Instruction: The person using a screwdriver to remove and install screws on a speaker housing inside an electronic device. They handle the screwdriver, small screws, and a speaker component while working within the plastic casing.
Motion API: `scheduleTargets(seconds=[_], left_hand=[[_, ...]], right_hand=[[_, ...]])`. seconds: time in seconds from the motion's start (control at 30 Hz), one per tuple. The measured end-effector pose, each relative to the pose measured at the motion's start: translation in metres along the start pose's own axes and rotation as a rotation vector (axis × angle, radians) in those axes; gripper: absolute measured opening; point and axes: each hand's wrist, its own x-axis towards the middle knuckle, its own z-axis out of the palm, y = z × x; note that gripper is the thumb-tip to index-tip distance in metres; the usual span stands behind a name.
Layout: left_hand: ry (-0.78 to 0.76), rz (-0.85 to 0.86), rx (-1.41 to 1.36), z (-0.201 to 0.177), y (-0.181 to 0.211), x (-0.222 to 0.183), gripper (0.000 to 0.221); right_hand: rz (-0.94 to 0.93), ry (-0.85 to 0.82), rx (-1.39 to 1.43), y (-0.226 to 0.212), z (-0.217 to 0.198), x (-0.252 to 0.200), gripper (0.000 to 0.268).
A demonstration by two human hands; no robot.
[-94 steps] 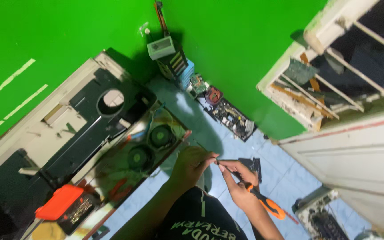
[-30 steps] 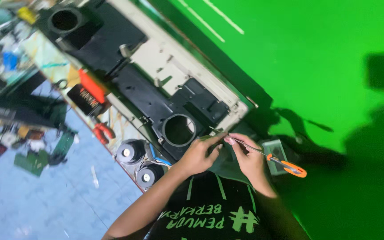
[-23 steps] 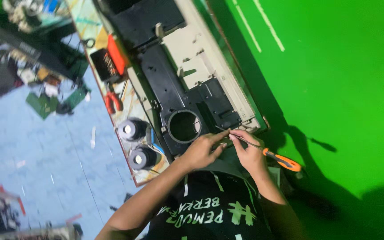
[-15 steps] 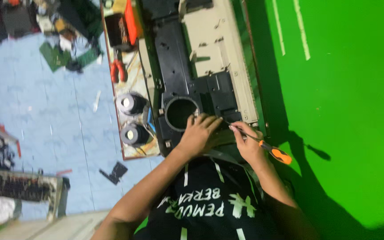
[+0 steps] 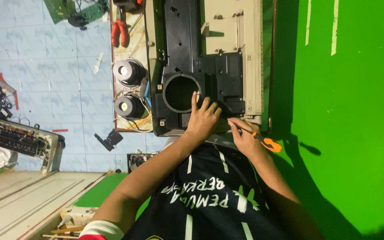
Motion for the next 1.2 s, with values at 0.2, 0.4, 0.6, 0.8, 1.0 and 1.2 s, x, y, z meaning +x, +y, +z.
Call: scheduleTargets(seconds=[0.2, 0.4, 0.6, 0.8, 1.0, 1.2], left_hand=[[0.054, -0.027, -0.005, 0.003, 0.002, 0.001, 0.021], [0.031, -0.032, 0.015, 0.009, 0.002, 0.0, 0.029], [0.013, -0.041, 0.021, 0.009, 0.001, 0.0, 0.029], [0.036, -0.038, 0.029, 0.009, 0.002, -0.001, 0.029], [0.037, -0.034, 0.025, 0.01, 0.002, -0.002, 0.031], [0.021, -0.037, 0.027, 0.011, 0.001, -0.002, 0.027]], right_hand=[[-0.017, -0.036, -0.009, 0.005, 0.0, 0.001, 0.013], [-0.023, -0.038, -0.02, 0.009, -0.001, 0.0, 0.013], [-0.032, -0.039, -0.004, 0.01, 0.003, 0.003, 0.013], [-0.029, -0.055, -0.002, 0.01, 0.003, 0.003, 0.013], [-0.047, -0.052, -0.025, 0.013, 0.005, 0.003, 0.011], [-0.053, -0.081, -0.031, 0.017, 0.006, 0.008, 0.011]])
